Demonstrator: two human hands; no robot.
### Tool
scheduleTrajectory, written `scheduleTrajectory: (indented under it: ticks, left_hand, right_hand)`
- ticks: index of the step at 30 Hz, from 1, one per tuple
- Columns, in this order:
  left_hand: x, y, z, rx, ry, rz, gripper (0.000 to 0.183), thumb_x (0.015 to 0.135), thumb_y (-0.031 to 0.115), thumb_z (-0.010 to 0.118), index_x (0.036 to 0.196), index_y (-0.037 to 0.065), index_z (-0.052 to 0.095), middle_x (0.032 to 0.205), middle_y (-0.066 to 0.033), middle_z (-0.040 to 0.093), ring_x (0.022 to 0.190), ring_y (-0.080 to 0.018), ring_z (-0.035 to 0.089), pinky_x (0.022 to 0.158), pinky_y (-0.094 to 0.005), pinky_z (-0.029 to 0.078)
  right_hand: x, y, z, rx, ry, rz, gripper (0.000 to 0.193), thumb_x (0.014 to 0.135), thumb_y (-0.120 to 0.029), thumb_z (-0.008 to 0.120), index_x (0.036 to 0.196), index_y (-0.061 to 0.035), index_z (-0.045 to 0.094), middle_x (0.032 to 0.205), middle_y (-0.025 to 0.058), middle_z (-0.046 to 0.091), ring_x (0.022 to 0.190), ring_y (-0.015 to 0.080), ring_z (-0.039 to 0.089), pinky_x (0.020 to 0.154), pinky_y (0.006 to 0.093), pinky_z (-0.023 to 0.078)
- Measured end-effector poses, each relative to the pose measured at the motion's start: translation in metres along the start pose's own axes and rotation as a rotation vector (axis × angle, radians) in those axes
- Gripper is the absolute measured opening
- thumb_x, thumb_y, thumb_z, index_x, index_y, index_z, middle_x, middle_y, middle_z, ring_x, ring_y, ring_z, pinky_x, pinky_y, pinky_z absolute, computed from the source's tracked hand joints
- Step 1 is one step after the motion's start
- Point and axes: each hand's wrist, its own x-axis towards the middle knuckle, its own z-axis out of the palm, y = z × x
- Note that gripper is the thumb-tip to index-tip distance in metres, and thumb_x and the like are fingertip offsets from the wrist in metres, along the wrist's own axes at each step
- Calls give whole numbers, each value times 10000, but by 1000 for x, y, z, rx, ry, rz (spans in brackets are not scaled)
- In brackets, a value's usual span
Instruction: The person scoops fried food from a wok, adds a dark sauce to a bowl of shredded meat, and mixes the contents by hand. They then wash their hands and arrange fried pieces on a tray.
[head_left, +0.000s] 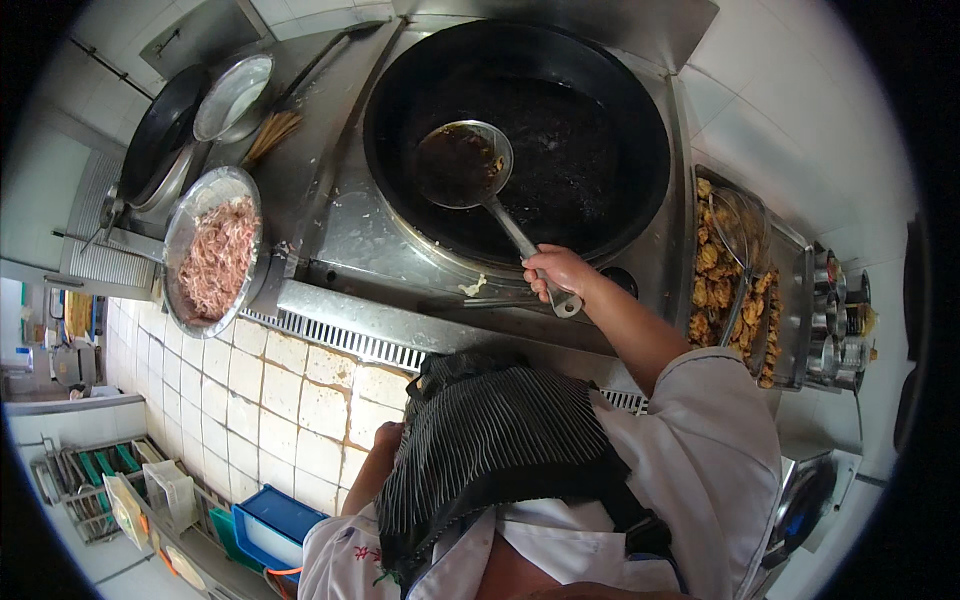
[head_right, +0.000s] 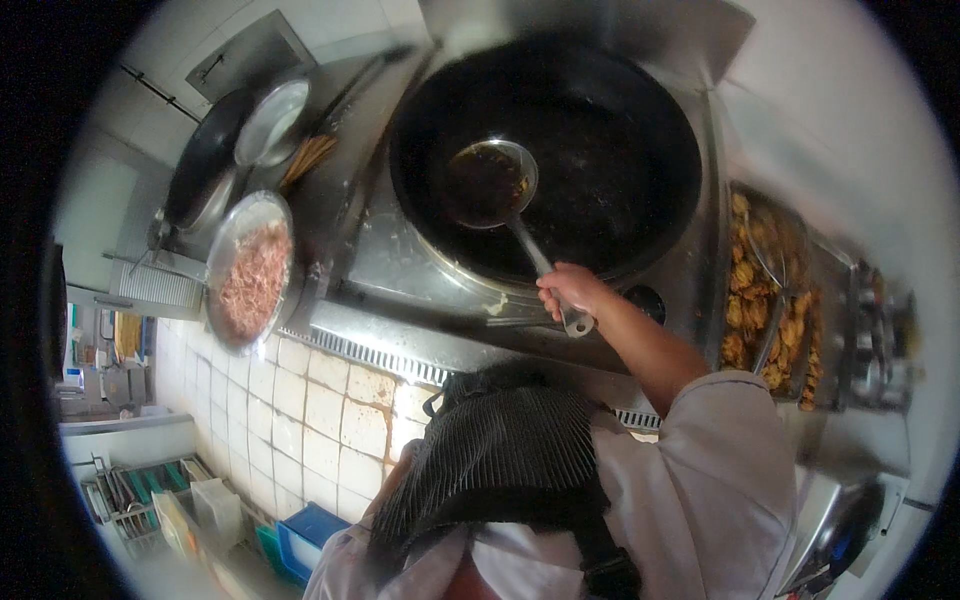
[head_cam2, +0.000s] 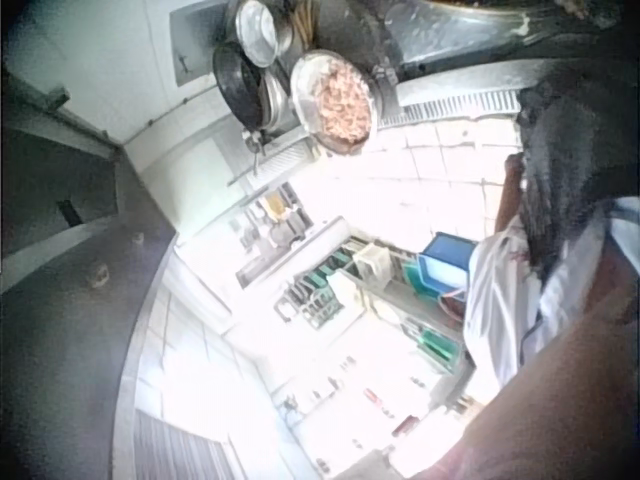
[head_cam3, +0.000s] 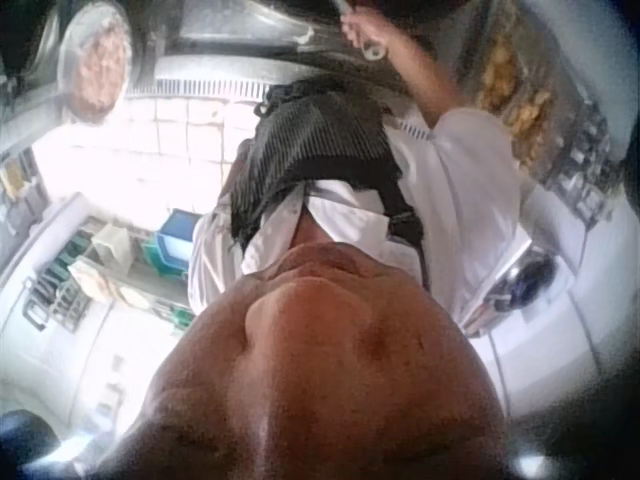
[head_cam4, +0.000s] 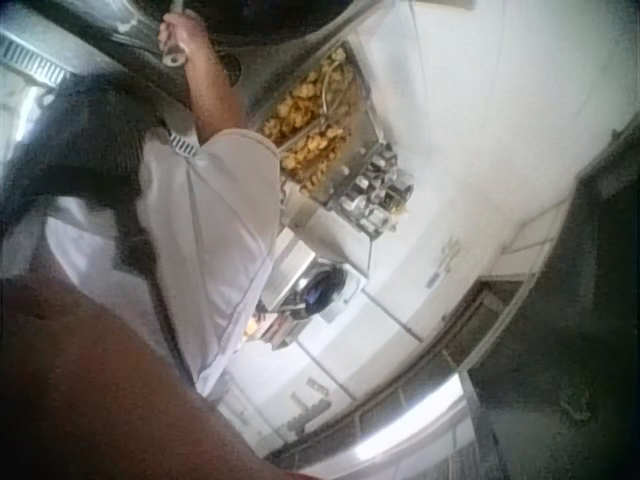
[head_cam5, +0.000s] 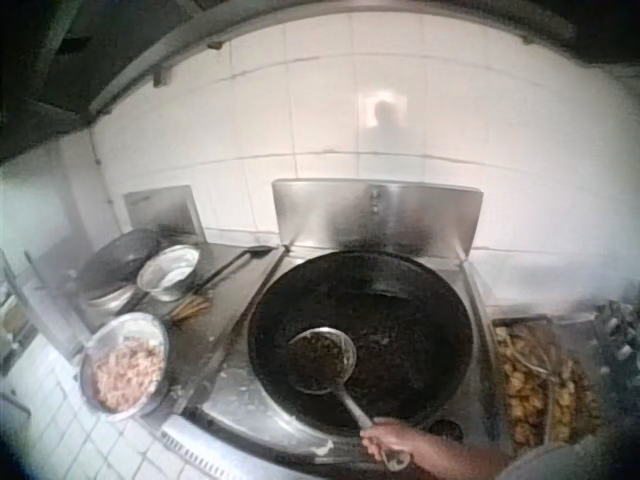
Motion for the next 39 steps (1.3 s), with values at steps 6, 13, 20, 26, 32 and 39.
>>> scheduleTrajectory:
  ticks: [6, 13, 20, 26, 32, 39]
  left_hand:
    - [-12, 21, -18, -7, -31, 178, 522, 958, 439, 526, 1062, -21, 750, 1134, -271, 718, 1111, -416, 675, 958, -466, 529]
    - [22, 27, -49, 170, -178, 512, 414, 944, 335, 506, 818, 8, 725, 769, -198, 725, 708, -376, 719, 765, -479, 576]
    - [48, 21, -45, 898, -171, 817, 202, 891, 158, 619, 1049, 100, 732, 1043, -221, 727, 1001, -416, 706, 863, -502, 578]
    - [45, 20, -55, 659, -197, 944, 288, 940, 262, 572, 1057, 67, 748, 1020, -234, 734, 956, -397, 726, 861, -486, 573]
    - [40, 27, -56, 759, -203, 823, 442, 950, 361, 524, 997, -17, 748, 1088, -277, 722, 1003, -409, 710, 895, -496, 541]
    - [6, 42, -13, 966, -169, 746, 362, 974, 309, 521, 1085, 47, 745, 1082, -259, 720, 1059, -411, 698, 932, -494, 543]
  right_hand:
    - [-27, 3, 29, 43, -13, -42, 149, 979, -124, 611, 959, -62, 477, 763, 89, 593, 553, 169, 549, 449, 350, 473]
    - [-92, 12, 87, 134, 11, -176, 175, 996, -145, 587, 1137, -60, 529, 785, 52, 566, 561, 135, 518, 468, 326, 457]
    - [-129, 102, 109, 320, 139, -184, 223, 1013, -160, 553, 1229, -108, 533, 806, 36, 556, 563, 132, 518, 483, 344, 454]
    - [-156, 119, 99, 383, 192, -254, 133, 1007, -162, 571, 1133, -129, 542, 797, 28, 573, 556, 130, 529, 472, 325, 459]
    - [-177, 127, 86, 416, 188, -250, 224, 1028, -149, 555, 1250, -134, 574, 811, 12, 565, 566, 105, 524, 464, 295, 451]
    - [-195, 140, 45, 410, 127, -253, 212, 1033, -186, 554, 1235, -123, 565, 813, 14, 564, 571, 101, 527, 480, 289, 450]
